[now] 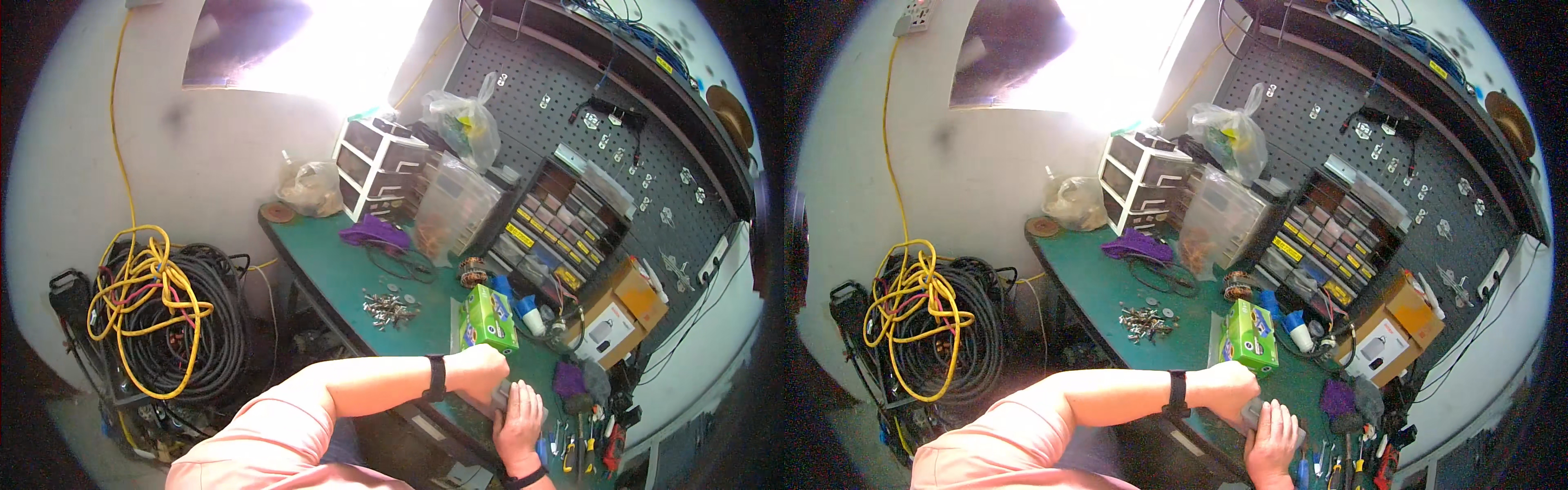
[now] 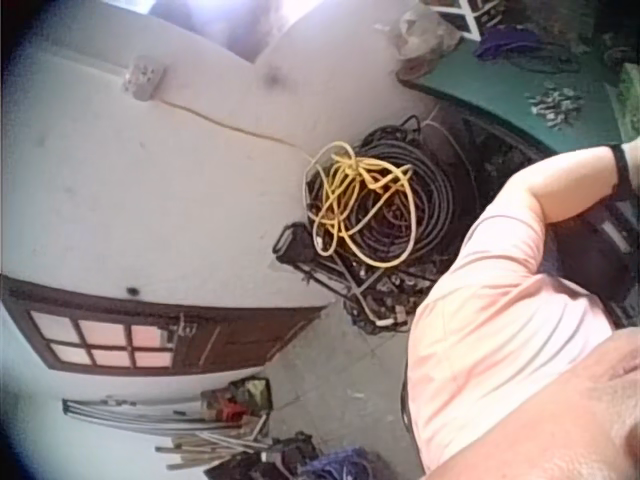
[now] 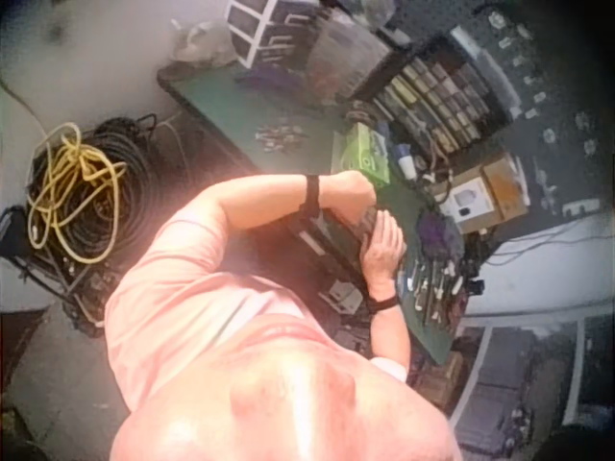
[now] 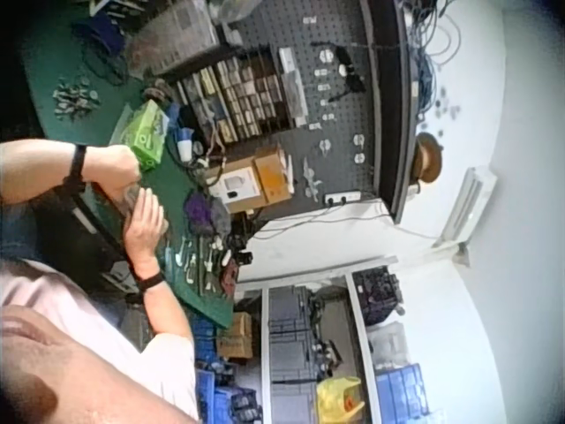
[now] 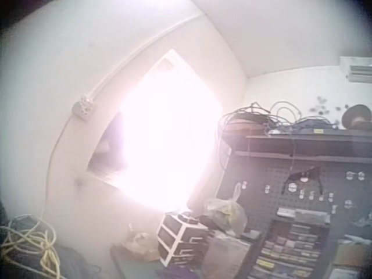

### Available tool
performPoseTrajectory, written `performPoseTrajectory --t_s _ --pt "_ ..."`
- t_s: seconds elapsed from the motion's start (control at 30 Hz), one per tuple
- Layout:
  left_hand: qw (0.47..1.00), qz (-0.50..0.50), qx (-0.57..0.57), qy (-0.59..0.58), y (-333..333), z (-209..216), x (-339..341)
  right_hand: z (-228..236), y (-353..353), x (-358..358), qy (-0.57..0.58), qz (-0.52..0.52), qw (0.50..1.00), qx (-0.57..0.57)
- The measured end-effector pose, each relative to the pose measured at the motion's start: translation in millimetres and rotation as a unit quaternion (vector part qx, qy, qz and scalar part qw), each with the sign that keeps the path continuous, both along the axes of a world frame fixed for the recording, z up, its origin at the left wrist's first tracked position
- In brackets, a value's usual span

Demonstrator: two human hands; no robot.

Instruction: The person assembles a small electronic component by inserting a pin into a connector and securing it with pliers and a hammer. They repeatedly inspect the component, adjust its position, and use tools to ensure the pin is properly seated. The person also organizes tools and parts on the workbench during the process.

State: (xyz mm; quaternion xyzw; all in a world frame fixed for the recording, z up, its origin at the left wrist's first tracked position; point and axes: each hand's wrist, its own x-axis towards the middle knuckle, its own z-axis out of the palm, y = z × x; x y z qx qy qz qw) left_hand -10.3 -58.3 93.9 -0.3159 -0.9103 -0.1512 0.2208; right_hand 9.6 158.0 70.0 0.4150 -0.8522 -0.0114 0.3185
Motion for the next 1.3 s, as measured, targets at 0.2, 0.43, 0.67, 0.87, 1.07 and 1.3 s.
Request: performPoseTrajectory --t_s 0.2,0.43,0.67,0.87,1.07,1.3 --pt "1.0 -0.012 -0.006 0.004 1 -3 -12 -9 -1 -6 0.025 0.01 0.999 -0.018" --pt "0.999 -0.047 -0.005 -0.003 0 5 -19 -9 -1 -12 0.029 0.005 0.999 -0.012" --pt "0.999 -0.014 -0.017 -0.023 0 4 -20 -7 -9 -6 0.022 -0.015 1.0 -0.012" --pt "0.998 -0.013 -0.045 -0.039 -2 -10 13 25 21 16 -0.154 -0.041 0.986 -0.041" --pt "0.996 0.026 -0.069 0.056 8 -41 49 -2 75 14 -0.11 -0.036 0.992 -0.045" --pt "0.953 -0.004 0.289 0.088 -30 -44 117 -31 75 37 -0.087 -0.003 0.99 -0.11"
